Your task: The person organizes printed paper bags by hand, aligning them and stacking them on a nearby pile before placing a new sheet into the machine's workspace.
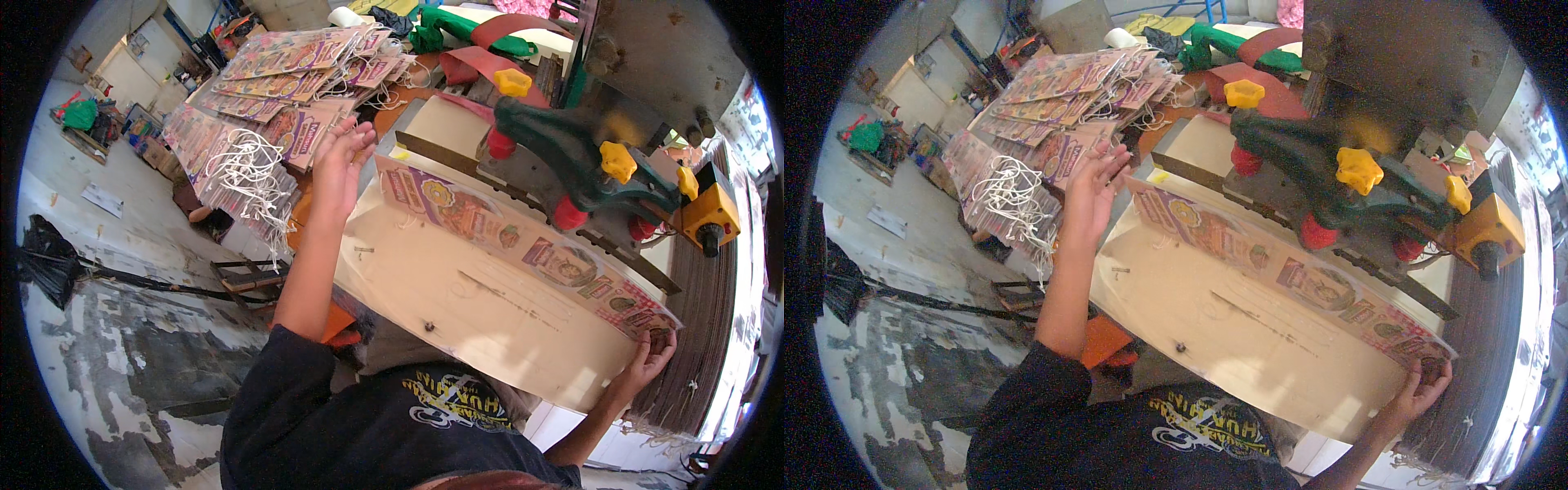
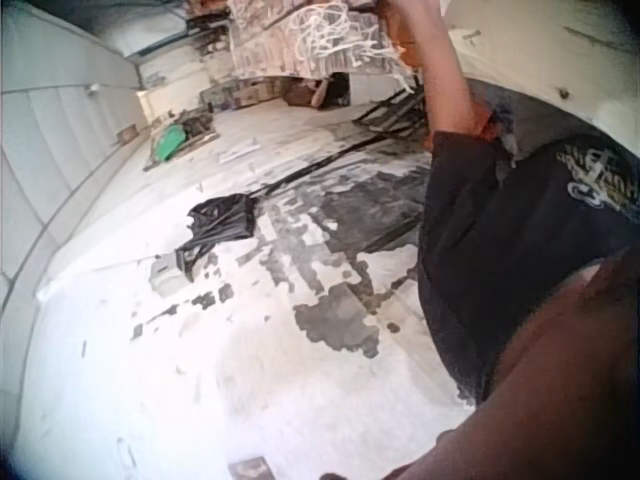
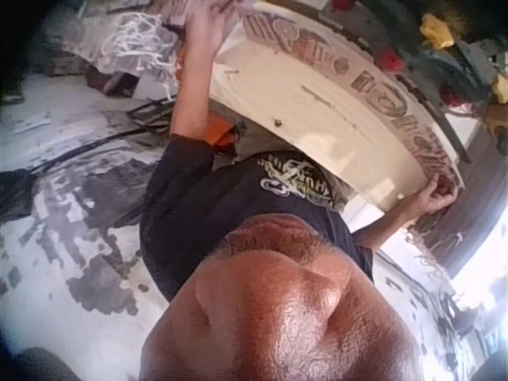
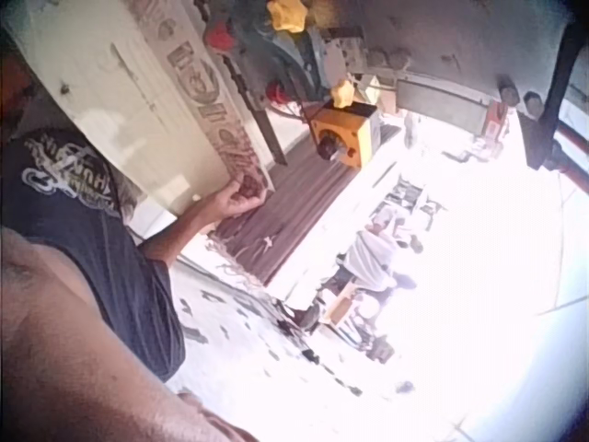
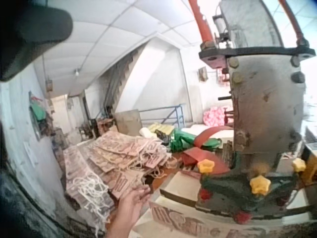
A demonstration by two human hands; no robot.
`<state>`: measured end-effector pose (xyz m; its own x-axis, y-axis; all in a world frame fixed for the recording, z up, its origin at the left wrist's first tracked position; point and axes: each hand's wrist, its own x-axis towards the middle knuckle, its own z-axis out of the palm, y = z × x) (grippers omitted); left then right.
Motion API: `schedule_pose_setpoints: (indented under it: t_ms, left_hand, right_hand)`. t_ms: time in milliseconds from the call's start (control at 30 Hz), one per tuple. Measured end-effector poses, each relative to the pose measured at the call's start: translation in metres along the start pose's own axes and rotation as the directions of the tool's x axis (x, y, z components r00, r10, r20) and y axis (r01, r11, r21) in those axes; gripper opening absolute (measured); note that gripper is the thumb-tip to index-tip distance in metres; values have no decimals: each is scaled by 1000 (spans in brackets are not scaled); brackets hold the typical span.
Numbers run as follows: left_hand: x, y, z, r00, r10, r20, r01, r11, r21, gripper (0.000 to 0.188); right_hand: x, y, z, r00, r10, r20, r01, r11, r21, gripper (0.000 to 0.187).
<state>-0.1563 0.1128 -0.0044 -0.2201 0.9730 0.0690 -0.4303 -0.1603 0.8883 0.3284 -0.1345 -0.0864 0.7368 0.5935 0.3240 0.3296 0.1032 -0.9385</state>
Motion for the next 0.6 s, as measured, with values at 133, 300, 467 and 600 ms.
schedule_pose_setpoints:
  t_ms: [133,300,467,600]
  left_hand:
    - [48,-1,18,999,-9,31,14,989,-147,46]
    - [139,-10,24,981,-190,29,183,873,-451,47]
    - [230,-27,12,985,-82,-154,-20,822,-569,53]
    - [272,-44,10,976,-34,-215,-79,865,-495,53]
  right_hand:
    - [-1,0,1,1000,-18,-10,18,998,60,44]
    - [1,5,-2,1000,-7,-1,7,1000,23,42]
    - [2,4,-2,1000,-11,-2,11,1000,-26,41]
    - [1,-3,2,999,-13,-29,10,996,-89,40]
